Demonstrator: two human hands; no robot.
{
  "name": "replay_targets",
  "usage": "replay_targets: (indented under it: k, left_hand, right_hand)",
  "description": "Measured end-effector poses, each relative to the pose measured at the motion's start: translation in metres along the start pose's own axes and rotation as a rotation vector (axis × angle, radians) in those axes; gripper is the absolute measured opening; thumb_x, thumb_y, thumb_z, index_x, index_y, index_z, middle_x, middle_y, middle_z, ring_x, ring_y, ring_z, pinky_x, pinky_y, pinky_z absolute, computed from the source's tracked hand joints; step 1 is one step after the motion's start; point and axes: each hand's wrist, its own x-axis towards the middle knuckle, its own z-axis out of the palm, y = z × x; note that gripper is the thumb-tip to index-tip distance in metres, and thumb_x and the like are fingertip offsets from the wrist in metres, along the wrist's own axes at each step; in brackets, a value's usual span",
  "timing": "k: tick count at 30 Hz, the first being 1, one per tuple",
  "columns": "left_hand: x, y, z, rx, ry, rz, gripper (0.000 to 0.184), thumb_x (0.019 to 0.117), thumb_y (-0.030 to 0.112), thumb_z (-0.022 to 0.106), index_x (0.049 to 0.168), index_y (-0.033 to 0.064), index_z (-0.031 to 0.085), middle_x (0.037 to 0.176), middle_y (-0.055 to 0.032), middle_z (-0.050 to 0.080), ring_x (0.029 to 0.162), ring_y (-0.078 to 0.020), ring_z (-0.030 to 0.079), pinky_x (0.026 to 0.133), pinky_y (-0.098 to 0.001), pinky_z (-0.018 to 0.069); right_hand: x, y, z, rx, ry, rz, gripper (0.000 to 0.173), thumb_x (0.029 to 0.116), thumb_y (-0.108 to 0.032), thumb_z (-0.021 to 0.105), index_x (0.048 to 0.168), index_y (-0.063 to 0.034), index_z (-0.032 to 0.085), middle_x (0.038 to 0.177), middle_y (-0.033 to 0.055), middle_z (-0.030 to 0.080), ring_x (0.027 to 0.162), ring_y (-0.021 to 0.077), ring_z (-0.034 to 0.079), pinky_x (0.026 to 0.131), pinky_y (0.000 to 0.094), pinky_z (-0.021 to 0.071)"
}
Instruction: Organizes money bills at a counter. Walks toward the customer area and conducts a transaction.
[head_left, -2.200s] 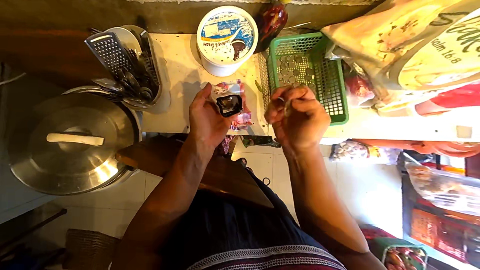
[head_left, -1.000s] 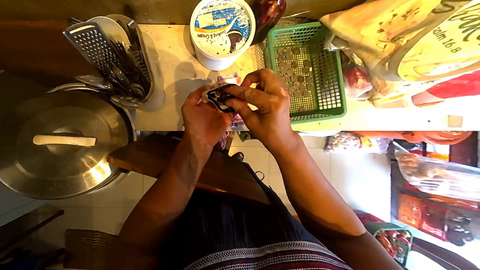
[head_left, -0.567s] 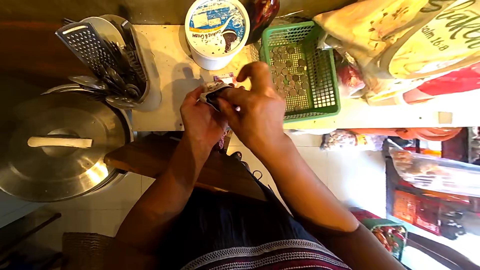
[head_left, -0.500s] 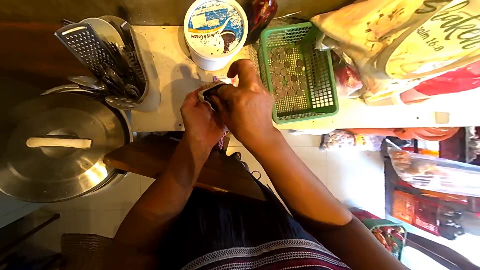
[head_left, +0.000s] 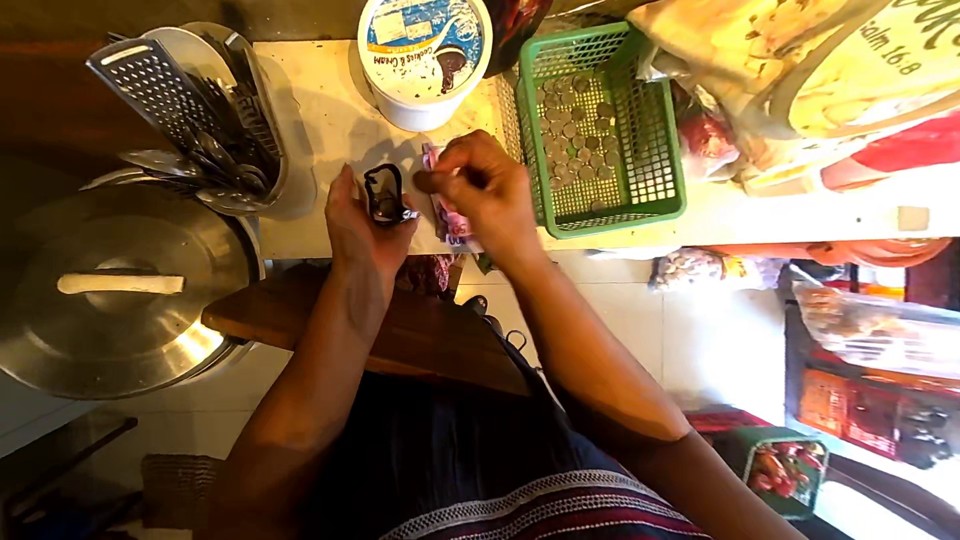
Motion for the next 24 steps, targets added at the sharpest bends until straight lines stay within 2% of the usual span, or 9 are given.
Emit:
replay_targets:
  k: [3, 6, 10, 13, 15, 17, 20, 22, 24]
  left_hand:
    - [0.0, 0.012, -0.004, 0.259, 0.068, -0.028, 0.055, 0.0901, 0.049, 0.07, 0.132, 0.0172, 0.053, 0.104, -0.0109, 0.061, 0.077, -0.0214, 0.065, 0.062, -0.0354, 0.058]
    - [0.004, 0.03, -0.005, 0.616, -0.069, -0.07, 0.023, 0.0922, 0.026, 0.064, 0.11, 0.0123, 0.062, 0.093, -0.0114, 0.065, 0.067, -0.019, 0.063, 0.055, -0.0315, 0.0552]
    - [0.024, 0.046, 0.009, 1.193, -0.109, 0.004, 0.021, 0.0897, 0.019, 0.061, 0.11, 0.012, 0.06, 0.087, -0.0064, 0.064, 0.059, -0.0119, 0.059, 0.047, -0.0243, 0.0485]
    - [0.057, 0.05, 0.023, 1.708, -0.074, 0.187, 0.068, 0.0842, 0.023, 0.076, 0.14, 0.002, 0.042, 0.116, -0.0186, 0.06, 0.095, -0.0267, 0.061, 0.077, -0.0462, 0.0528]
    - [0.073, 0.046, 0.03, 1.856, -0.009, 0.346, 0.076, 0.0792, 0.024, 0.082, 0.139, -0.0034, 0.044, 0.135, -0.0313, 0.05, 0.117, -0.0444, 0.057, 0.093, -0.0635, 0.0494]
    - [0.088, 0.042, 0.03, 1.972, -0.008, 0.466, 0.077, 0.0794, 0.03, 0.083, 0.139, -0.0032, 0.046, 0.146, -0.0331, 0.037, 0.125, -0.0476, 0.052, 0.096, -0.0624, 0.05]
    - [0.093, 0.036, 0.027, 2.132, -0.054, 0.556, 0.088, 0.0847, 0.051, 0.078, 0.143, -0.0054, 0.044, 0.153, -0.0355, 0.031, 0.131, -0.0535, 0.046, 0.1, -0.0669, 0.0446]
    - [0.075, 0.031, 0.033, 2.335, -0.066, 0.63, 0.093, 0.0917, 0.066, 0.062, 0.149, -0.0057, 0.043, 0.16, -0.036, 0.023, 0.142, -0.0585, 0.03, 0.108, -0.0757, 0.0297]
    - [0.055, 0.021, 0.035, 2.398, -0.168, 0.855, 0.072, 0.0994, 0.053, 0.056, 0.138, -0.0079, 0.054, 0.154, -0.0365, 0.035, 0.143, -0.0605, 0.027, 0.109, -0.0797, 0.0226]
  right_hand:
    - [0.005, 0.016, -0.042, 0.514, 0.067, 0.274, 0.014, 0.0972, -0.012, 0.05, 0.097, -0.01, 0.064, 0.082, -0.0006, 0.065, 0.058, 0.0036, 0.052, 0.05, 0.0201, 0.0436]
    - [0.003, 0.027, -0.072, 0.874, 0.204, 0.421, 0.025, 0.1012, -0.017, 0.036, 0.098, -0.0106, 0.059, 0.093, 0.0057, 0.067, 0.073, 0.013, 0.064, 0.062, 0.0269, 0.0545]
    - [-0.003, 0.034, -0.078, 0.992, 0.272, 0.541, 0.028, 0.0987, -0.013, 0.032, 0.088, -0.011, 0.058, 0.089, 0.0102, 0.071, 0.083, 0.0226, 0.072, 0.073, 0.036, 0.0611]
    - [-0.002, 0.041, -0.072, 0.768, 0.185, 0.637, 0.022, 0.0973, -0.011, 0.037, 0.093, -0.0141, 0.059, 0.09, 0.0045, 0.071, 0.074, 0.015, 0.068, 0.062, 0.0291, 0.0565]
    - [0.003, 0.046, -0.066, 0.579, 0.128, 0.667, 0.021, 0.1024, -0.015, 0.038, 0.103, -0.0134, 0.059, 0.09, 0.0014, 0.068, 0.063, 0.0086, 0.059, 0.052, 0.0234, 0.0487]
    - [0.011, 0.053, -0.059, 0.323, 0.113, 0.652, 0.017, 0.1031, -0.012, 0.046, 0.107, -0.0097, 0.063, 0.088, 0.0005, 0.064, 0.054, 0.0054, 0.049, 0.046, 0.0202, 0.0418]
    - [0.019, 0.069, -0.052, -0.139, 0.06, 0.531, 0.016, 0.1, -0.007, 0.057, 0.111, -0.0054, 0.069, 0.096, 0.0056, 0.065, 0.072, 0.0104, 0.056, 0.063, 0.0278, 0.0478]
    - [0.022, 0.078, -0.049, -0.339, 0.015, 0.445, 0.018, 0.0987, -0.006, 0.058, 0.112, -0.0047, 0.071, 0.106, 0.0101, 0.069, 0.092, 0.0167, 0.066, 0.083, 0.0375, 0.0549]
    - [0.021, 0.085, -0.046, -0.479, -0.018, 0.387, 0.021, 0.0985, -0.008, 0.059, 0.115, -0.0068, 0.073, 0.116, 0.0134, 0.068, 0.103, 0.0235, 0.067, 0.092, 0.0446, 0.0544]
